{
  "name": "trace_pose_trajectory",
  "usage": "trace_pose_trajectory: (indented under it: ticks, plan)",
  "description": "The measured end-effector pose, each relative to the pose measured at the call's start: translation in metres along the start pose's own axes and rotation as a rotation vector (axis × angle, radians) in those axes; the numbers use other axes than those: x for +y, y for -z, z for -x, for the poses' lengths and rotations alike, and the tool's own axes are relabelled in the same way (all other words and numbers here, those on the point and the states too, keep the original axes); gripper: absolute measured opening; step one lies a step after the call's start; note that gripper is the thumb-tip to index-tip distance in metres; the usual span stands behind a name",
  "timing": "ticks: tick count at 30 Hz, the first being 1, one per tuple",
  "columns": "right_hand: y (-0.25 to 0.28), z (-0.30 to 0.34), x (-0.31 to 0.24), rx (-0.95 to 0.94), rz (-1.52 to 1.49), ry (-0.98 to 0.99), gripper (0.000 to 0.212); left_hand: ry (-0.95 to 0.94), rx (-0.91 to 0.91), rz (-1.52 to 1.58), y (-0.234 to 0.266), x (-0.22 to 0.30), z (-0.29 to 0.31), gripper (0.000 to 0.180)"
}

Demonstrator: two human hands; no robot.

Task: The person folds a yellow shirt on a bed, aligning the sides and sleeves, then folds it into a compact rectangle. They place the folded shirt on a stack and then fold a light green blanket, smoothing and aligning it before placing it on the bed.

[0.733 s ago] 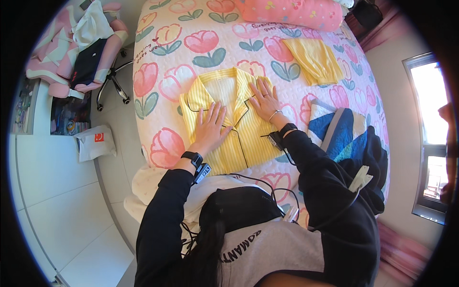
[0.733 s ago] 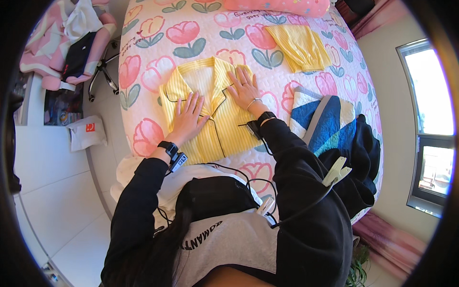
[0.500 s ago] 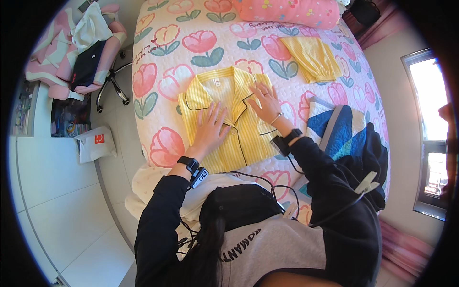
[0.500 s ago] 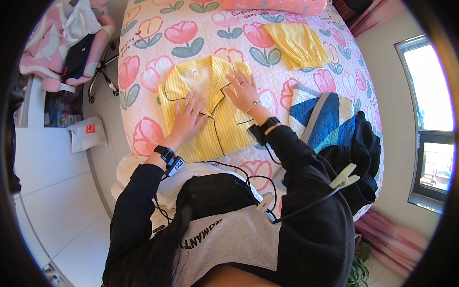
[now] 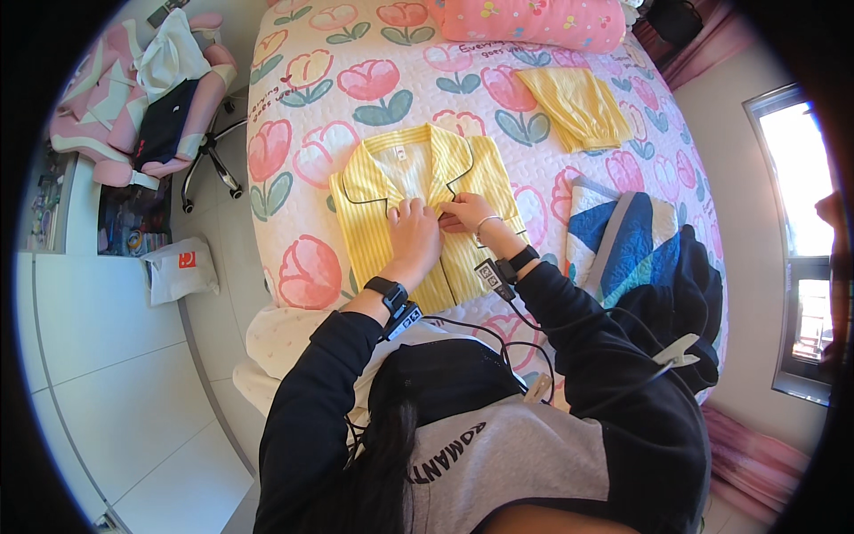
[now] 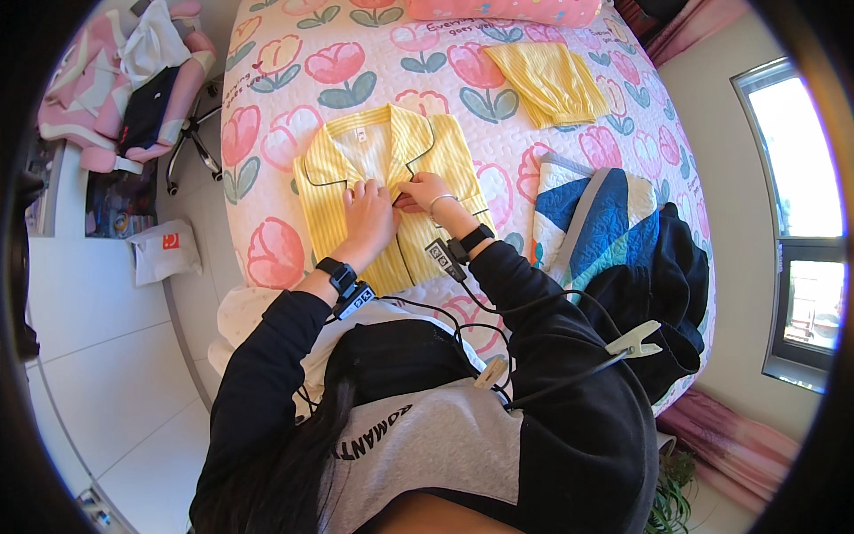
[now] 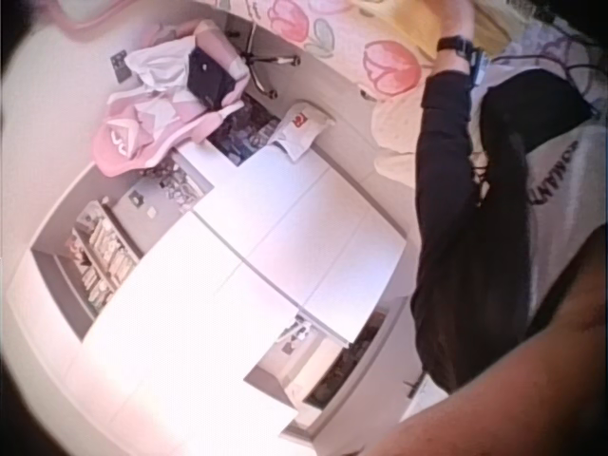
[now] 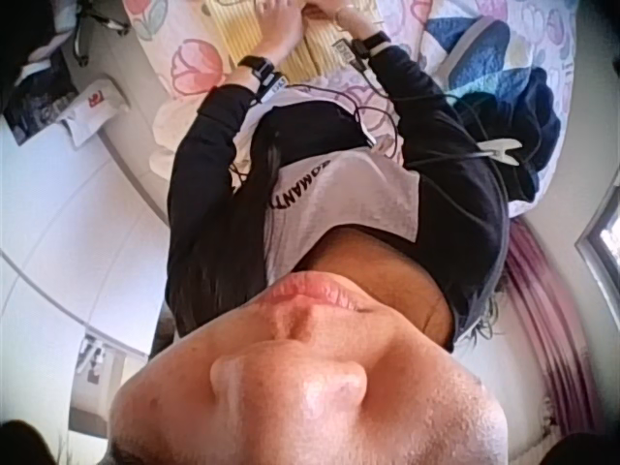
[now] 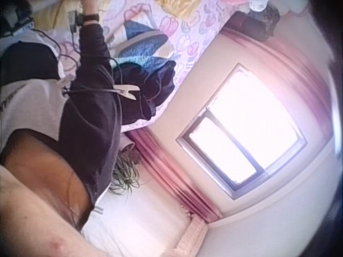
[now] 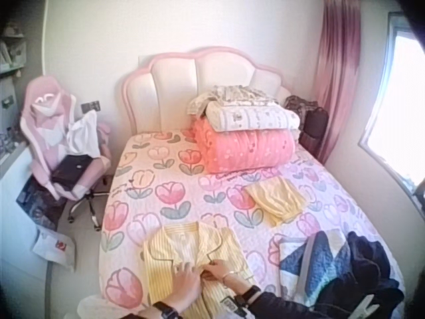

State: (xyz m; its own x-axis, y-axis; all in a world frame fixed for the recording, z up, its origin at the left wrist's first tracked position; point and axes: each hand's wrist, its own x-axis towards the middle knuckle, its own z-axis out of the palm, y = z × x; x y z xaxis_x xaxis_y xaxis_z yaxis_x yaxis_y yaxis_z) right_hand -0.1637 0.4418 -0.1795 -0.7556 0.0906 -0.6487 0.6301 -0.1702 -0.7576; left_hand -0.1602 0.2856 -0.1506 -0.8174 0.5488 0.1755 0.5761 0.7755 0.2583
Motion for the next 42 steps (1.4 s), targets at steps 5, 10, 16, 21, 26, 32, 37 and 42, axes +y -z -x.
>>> trace_pose_trajectory:
  ticks: [5, 10, 16, 21, 26, 32, 37, 42]
  plan:
    - [0.004, 0.002, 0.005, -0.044, -0.21, -0.048, 0.019, 0.015, 0.034, -0.05, -0.005, 0.001, 0.0, 0.02]
    - [0.003, 0.001, 0.006, -0.073, -0.118, -0.021, 0.017, -0.046, 0.038, -0.085, -0.014, 0.002, -0.003, 0.019]
    - [0.011, -0.001, 0.0, -0.222, -0.225, -0.106, 0.013, -0.131, 0.073, -0.096, -0.016, 0.002, 0.001, 0.015]
    - [0.014, -0.003, -0.001, -0.227, -0.243, -0.131, 0.011, -0.193, 0.023, -0.003, -0.014, -0.003, 0.003, 0.019]
    - [0.01, -0.01, 0.006, -0.128, -0.126, -0.09, 0.019, -0.336, -0.138, 0.197, -0.011, -0.021, 0.01, 0.045]
    - [0.002, -0.002, 0.019, 0.416, 0.706, 1.003, 0.014, -0.354, -0.125, 0.155, -0.011, -0.029, 0.022, 0.064]
    - [0.01, 0.012, 0.01, 0.25, 1.06, 1.238, 0.024, -0.363, -0.293, 0.123, -0.01, -0.033, 0.015, 0.057]
    - [0.005, -0.012, -0.013, 0.451, 0.991, 1.237, 0.032, -0.174, 0.038, 0.041, -0.009, -0.047, -0.021, 0.051]
